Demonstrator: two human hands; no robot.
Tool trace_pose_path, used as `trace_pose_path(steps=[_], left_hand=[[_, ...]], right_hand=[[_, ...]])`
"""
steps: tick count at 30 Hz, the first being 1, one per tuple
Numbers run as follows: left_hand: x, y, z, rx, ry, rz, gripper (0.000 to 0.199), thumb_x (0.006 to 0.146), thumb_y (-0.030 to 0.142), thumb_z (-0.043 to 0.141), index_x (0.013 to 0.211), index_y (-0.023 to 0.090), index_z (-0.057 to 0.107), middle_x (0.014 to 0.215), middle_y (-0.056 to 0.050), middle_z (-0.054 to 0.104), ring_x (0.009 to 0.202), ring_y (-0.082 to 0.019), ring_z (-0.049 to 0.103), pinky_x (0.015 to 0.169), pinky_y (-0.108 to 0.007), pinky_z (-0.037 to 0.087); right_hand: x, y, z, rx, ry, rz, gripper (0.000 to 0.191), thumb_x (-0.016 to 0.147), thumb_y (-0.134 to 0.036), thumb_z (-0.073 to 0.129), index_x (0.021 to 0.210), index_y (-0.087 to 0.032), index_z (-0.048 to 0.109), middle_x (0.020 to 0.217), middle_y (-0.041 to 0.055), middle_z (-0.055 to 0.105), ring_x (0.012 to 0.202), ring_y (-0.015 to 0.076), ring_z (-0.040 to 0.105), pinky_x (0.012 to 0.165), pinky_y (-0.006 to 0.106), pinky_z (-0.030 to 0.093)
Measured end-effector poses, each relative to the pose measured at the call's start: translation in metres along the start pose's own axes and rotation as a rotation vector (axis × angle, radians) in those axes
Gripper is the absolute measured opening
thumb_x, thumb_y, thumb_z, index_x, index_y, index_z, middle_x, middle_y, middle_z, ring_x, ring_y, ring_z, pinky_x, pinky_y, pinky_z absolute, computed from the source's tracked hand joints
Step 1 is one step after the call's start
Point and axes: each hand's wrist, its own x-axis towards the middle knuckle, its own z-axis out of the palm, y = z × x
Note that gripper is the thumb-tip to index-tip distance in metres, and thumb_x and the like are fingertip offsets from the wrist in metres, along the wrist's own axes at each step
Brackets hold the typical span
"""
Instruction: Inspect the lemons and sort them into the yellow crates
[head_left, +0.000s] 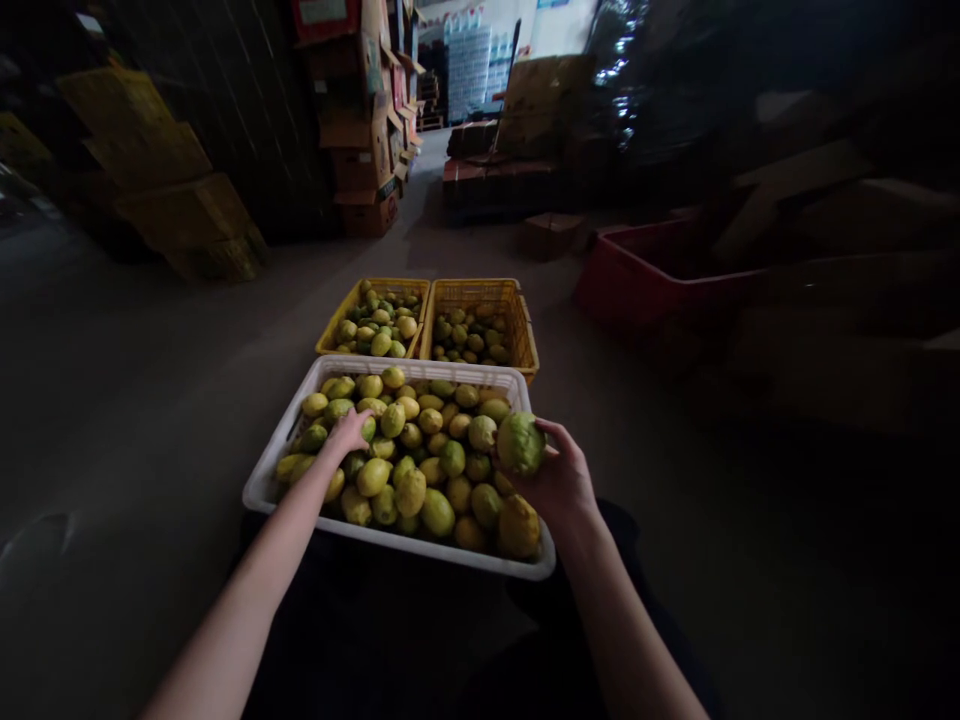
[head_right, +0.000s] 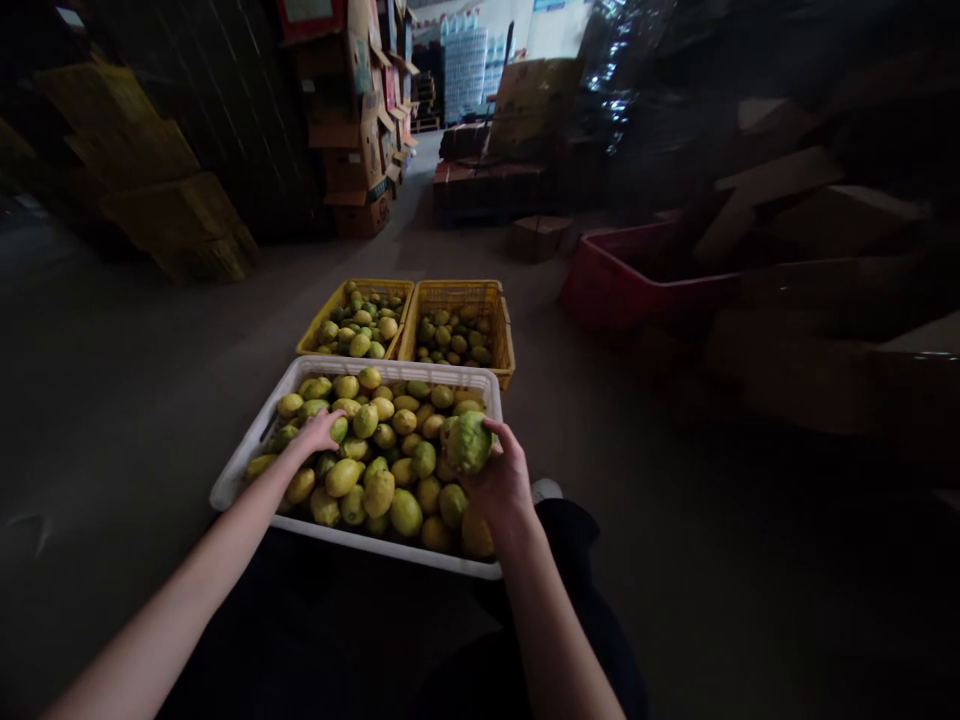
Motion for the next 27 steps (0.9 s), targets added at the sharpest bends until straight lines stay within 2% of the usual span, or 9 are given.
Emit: trace_pose_path(steps=[3, 5, 8, 10, 11, 14, 18, 22, 27], left_hand=[[-0.009, 0.008, -0.018, -0.361, 0.067, -0.02, 0.061, 0.055, 0.024, 0.085, 0.11, 0.024, 0.059, 0.101, -0.005, 0.06, 0.115, -0.033, 0.053, 0.097, -0.04, 0.044], [-0.024, 0.019, -0.029, -0.733, 0.044, -0.018, 0.057, 0.058, 0.034, 0.083, 0.108, 0.023, 0.059, 0.099, -0.005, 0.061, 0.109, -0.029, 0.055, 0.088, -0.035, 0.048], [-0.058, 0.038, -0.034, -1.38, -0.23, -0.064, 0.058, 0.07, 0.062, 0.064, 0.104, 0.015, 0.058, 0.088, -0.008, 0.062, 0.082, -0.022, 0.059, 0.068, -0.03, 0.05], [-0.08, 0.049, -0.029, -1.653, -0.443, -0.084, 0.069, 0.069, 0.074, 0.053, 0.101, 0.013, 0.059, 0.08, -0.009, 0.061, 0.068, -0.018, 0.056, 0.058, -0.029, 0.049], [-0.089, 0.054, -0.024, -1.739, -0.488, -0.085, 0.072, 0.068, 0.076, 0.052, 0.101, 0.013, 0.059, 0.078, -0.008, 0.061, 0.066, -0.017, 0.055, 0.057, -0.028, 0.049], [-0.104, 0.063, -0.015, -1.847, -0.51, -0.079, 0.073, 0.068, 0.073, 0.055, 0.114, 0.015, 0.057, 0.091, -0.01, 0.065, 0.078, -0.018, 0.061, 0.064, -0.029, 0.053], [-0.101, 0.064, -0.016, -1.859, -0.438, -0.113, 0.076, 0.07, 0.068, 0.058, 0.124, 0.015, 0.052, 0.111, -0.014, 0.065, 0.097, -0.021, 0.062, 0.072, -0.029, 0.056], [-0.094, 0.061, -0.028, -1.824, -0.307, -0.259, 0.069, 0.078, 0.067, 0.054, 0.122, 0.015, 0.053, 0.108, -0.012, 0.067, 0.09, -0.02, 0.064, 0.072, -0.03, 0.058], [-0.098, 0.064, -0.038, -1.883, -0.383, -0.153, 0.057, 0.087, 0.063, 0.049, 0.107, 0.011, 0.06, 0.096, -0.012, 0.068, 0.084, -0.016, 0.065, 0.073, -0.025, 0.057]], right_hand=[[0.002, 0.004, 0.003, -0.009, -0.037, 0.008, 0.012, 0.076, -0.027, 0.063, 0.081, -0.016, 0.067, 0.068, 0.0077, 0.074, 0.056, 0.0215, 0.07, 0.049, 0.029, 0.059], [0.003, 0.007, 0.006, -0.017, -0.047, 0.018, 0.01, 0.078, -0.026, 0.064, 0.08, -0.017, 0.067, 0.066, 0.0063, 0.073, 0.054, 0.0205, 0.069, 0.046, 0.028, 0.057], [0.005, 0.014, 0.008, -0.056, -0.074, 0.028, 0.007, 0.079, -0.023, 0.064, 0.08, -0.017, 0.067, 0.065, 0.0043, 0.073, 0.054, 0.0196, 0.069, 0.043, 0.026, 0.055], [0.007, 0.021, 0.007, -0.092, -0.146, 0.009, 0.004, 0.078, -0.022, 0.066, 0.08, -0.019, 0.068, 0.067, 0.0035, 0.074, 0.057, 0.0196, 0.071, 0.044, 0.025, 0.055], [0.01, 0.026, 0.005, -0.112, -0.19, -0.01, 0.002, 0.078, -0.021, 0.068, 0.08, -0.02, 0.068, 0.068, 0.0029, 0.075, 0.059, 0.0196, 0.071, 0.045, 0.024, 0.055], [0.018, 0.041, 0.001, -0.177, -0.28, -0.052, 0.005, 0.077, -0.021, 0.07, 0.083, -0.021, 0.07, 0.074, 0.0018, 0.076, 0.067, 0.0205, 0.074, 0.052, 0.026, 0.058], [0.029, 0.056, -0.001, -0.238, -0.303, -0.123, 0.016, 0.071, -0.022, 0.078, 0.085, -0.021, 0.071, 0.084, 0.0018, 0.078, 0.08, 0.0233, 0.075, 0.065, 0.032, 0.062], [0.037, 0.062, 0.001, -0.266, -0.326, -0.208, 0.022, 0.068, -0.03, 0.081, 0.086, -0.024, 0.07, 0.088, 0.0004, 0.077, 0.09, 0.0252, 0.074, 0.075, 0.04, 0.063], [0.049, 0.066, 0.001, -0.297, -0.312, -0.178, 0.026, 0.069, -0.041, 0.079, 0.089, -0.027, 0.07, 0.082, 0.0008, 0.077, 0.085, 0.025, 0.074, 0.068, 0.037, 0.063]])
